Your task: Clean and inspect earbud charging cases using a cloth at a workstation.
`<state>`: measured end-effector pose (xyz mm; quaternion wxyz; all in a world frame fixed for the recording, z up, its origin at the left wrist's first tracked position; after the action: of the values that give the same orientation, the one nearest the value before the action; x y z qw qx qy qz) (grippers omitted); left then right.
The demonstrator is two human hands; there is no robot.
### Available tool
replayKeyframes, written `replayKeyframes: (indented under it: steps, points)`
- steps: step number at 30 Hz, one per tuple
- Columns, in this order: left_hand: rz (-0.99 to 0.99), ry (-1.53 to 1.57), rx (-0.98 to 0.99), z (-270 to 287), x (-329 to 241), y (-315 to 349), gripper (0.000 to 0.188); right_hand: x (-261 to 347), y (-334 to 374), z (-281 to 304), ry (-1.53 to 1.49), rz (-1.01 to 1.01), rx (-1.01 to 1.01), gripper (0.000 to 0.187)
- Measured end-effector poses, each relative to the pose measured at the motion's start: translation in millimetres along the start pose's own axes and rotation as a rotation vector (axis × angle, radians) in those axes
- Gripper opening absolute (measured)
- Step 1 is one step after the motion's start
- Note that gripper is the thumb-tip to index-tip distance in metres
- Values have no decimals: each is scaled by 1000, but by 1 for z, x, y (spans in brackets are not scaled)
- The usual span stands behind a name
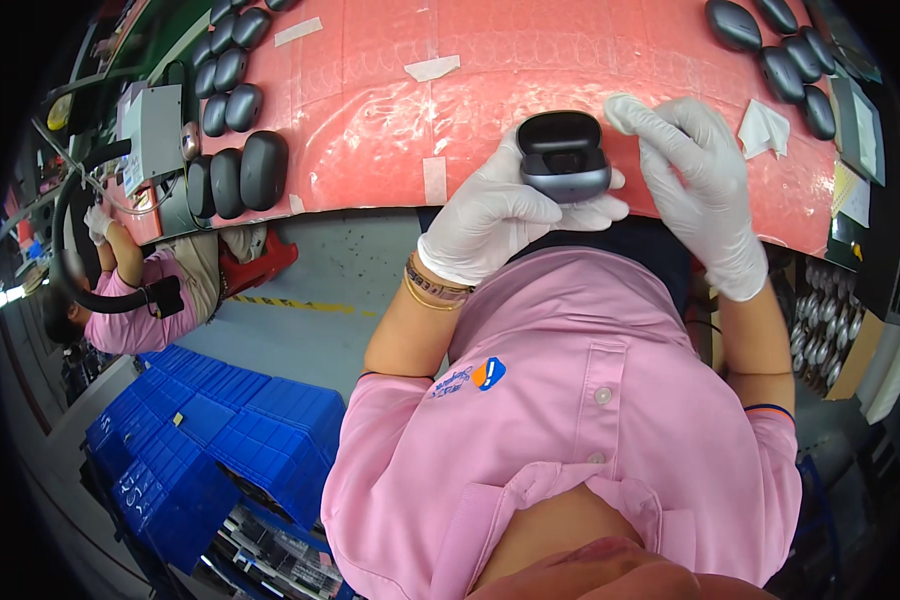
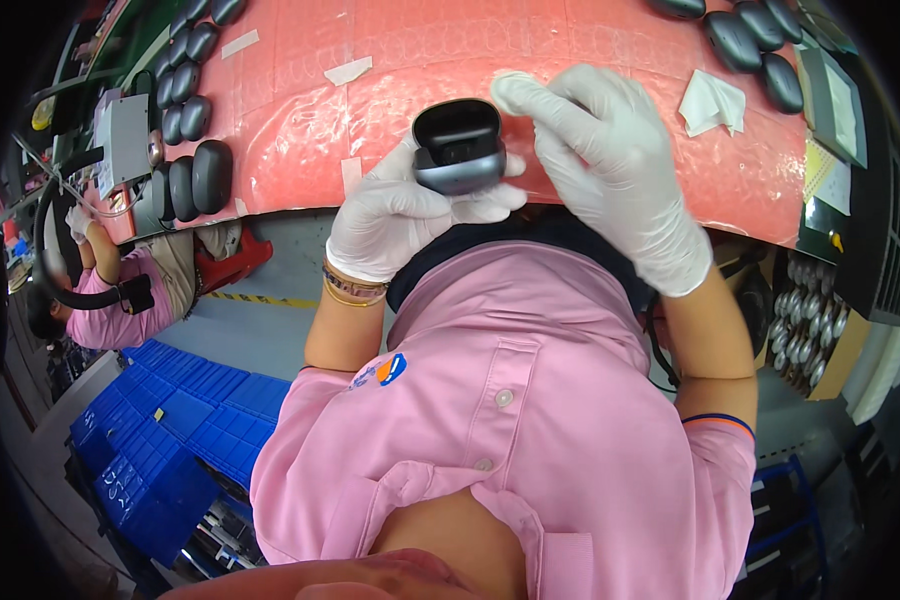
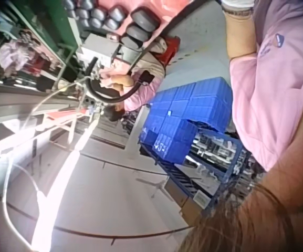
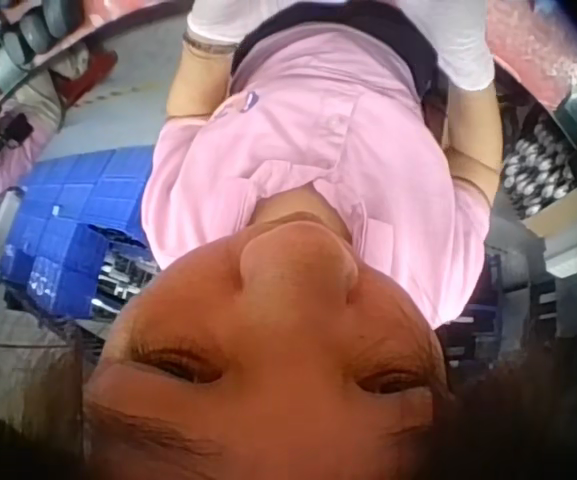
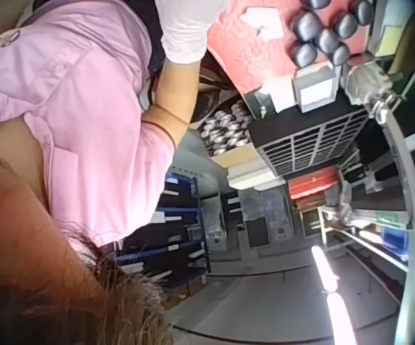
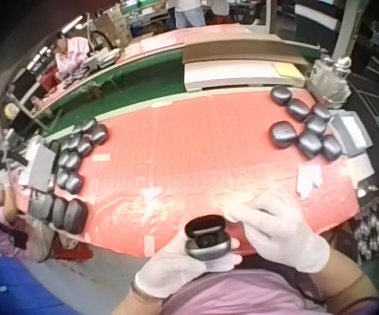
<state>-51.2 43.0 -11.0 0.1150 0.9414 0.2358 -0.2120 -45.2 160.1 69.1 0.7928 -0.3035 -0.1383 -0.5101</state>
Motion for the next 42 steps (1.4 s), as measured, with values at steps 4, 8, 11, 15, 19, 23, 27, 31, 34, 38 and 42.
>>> replayKeyframes:
  steps: [4, 8, 11, 15, 19, 23, 27, 31, 34, 38, 42]
  points:
    - [141, -139, 62, -3, 6, 1, 61, 20, -9, -34, 232, 254, 457, 38]
    - [291, -380, 118, 0, 8, 0, 60, 32, -6, -54, 501, 424, 673, 33]
    - [403, -352, 171, 1, 14, 1, 58, 44, -10, -59, 613, 559, 703, 37]
    - [357, -69, 278, -4, 11, 4, 55, 46, -15, -53, 589, 647, 555, 44]
    - [32, -121, 173, -4, -12, 5, 60, 24, -28, -13, 413, 357, 200, 51]
    - [-137, -275, -20, 9, -23, 0, 42, -17, -11, -11, -439, -226, 70, 35]
    - [-277, -135, -84, 4, -23, -9, 48, -19, 4, -36, -544, -306, -81, 36]
    - [-268, -167, -96, 18, -15, -7, 52, 30, 4, -37, 22, -48, -94, 44]
    - [-304, -155, -103, 12, -13, -6, 52, 39, -2, -34, 96, -44, -44, 48]
    - [-282, -436, -104, 0, -13, -3, 55, -16, -5, -30, -481, -322, -86, 43]
    - [-425, -869, -142, -1, -29, 4, 68, 0, -12, -28, -514, -183, 81, 44]
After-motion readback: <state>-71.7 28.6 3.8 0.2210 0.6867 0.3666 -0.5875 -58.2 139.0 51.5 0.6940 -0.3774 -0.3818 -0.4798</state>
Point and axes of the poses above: each hand's wrist, its own y-axis away from the middle knuckle, its own z-axis out of the back of the hand, x = y × z, the point moved 10 cm from there along -y, towards the middle knuckle, and after that the axes turned 10 degrees about x, right-handed, at the moved point
